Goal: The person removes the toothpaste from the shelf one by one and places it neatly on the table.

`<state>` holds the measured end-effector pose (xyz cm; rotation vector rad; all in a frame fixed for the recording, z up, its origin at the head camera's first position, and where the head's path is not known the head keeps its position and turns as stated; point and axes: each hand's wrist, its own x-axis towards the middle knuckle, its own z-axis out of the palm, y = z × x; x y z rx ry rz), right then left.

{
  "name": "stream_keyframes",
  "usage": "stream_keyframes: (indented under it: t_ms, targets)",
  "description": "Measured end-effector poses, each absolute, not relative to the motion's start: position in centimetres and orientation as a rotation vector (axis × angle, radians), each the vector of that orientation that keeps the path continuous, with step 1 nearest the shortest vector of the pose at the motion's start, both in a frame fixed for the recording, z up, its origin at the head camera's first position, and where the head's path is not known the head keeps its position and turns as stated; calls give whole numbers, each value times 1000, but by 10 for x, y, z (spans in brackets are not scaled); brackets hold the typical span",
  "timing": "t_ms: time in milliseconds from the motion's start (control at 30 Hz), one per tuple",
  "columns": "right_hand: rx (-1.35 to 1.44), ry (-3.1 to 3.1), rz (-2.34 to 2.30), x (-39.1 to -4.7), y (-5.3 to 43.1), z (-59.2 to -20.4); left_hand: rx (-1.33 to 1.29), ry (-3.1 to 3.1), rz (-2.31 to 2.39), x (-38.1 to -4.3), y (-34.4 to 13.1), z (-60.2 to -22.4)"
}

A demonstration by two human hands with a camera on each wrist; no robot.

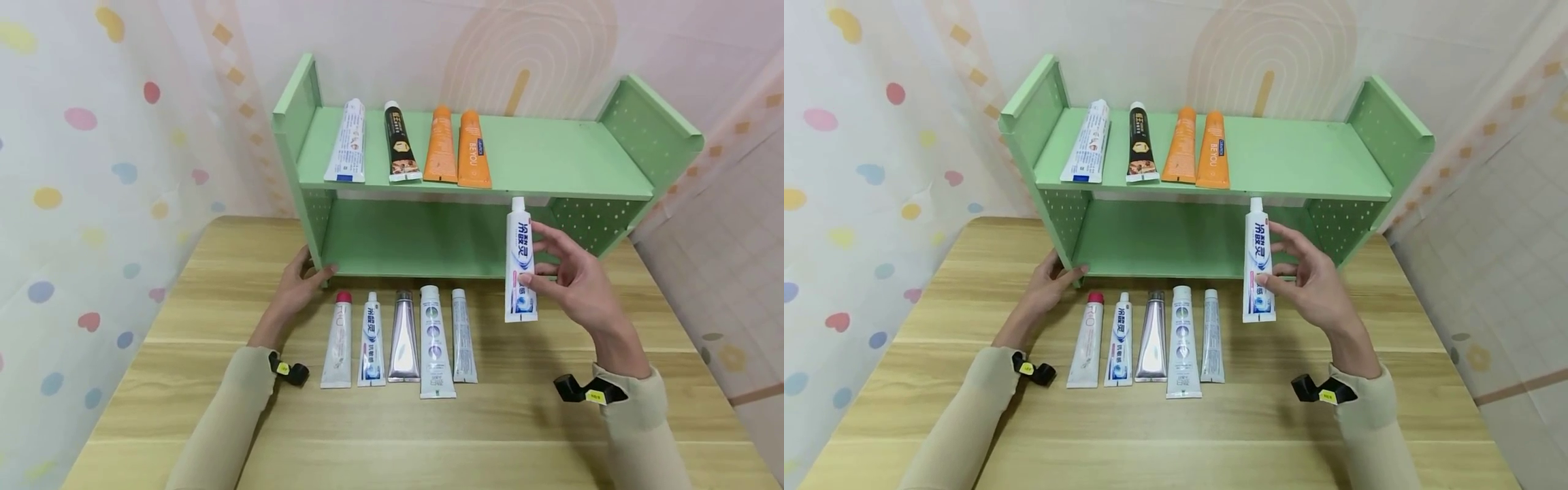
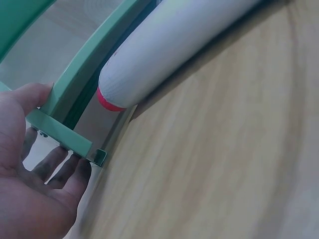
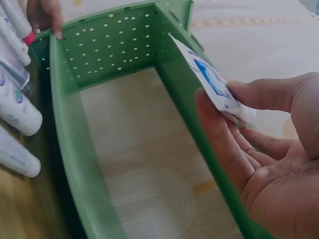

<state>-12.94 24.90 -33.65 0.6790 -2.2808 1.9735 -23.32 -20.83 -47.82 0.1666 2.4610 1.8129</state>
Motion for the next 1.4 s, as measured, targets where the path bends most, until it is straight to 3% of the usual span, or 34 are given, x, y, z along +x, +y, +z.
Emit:
stream_keyframes:
  t_ms: [533,1400]
  targets:
    - [574,-2479,2003,-123,253,-375,125,2406,1873,-229,-203,-481]
    - [354,-2796,2084,-142,253,-414,148,2434,1860,-231,-206,-477]
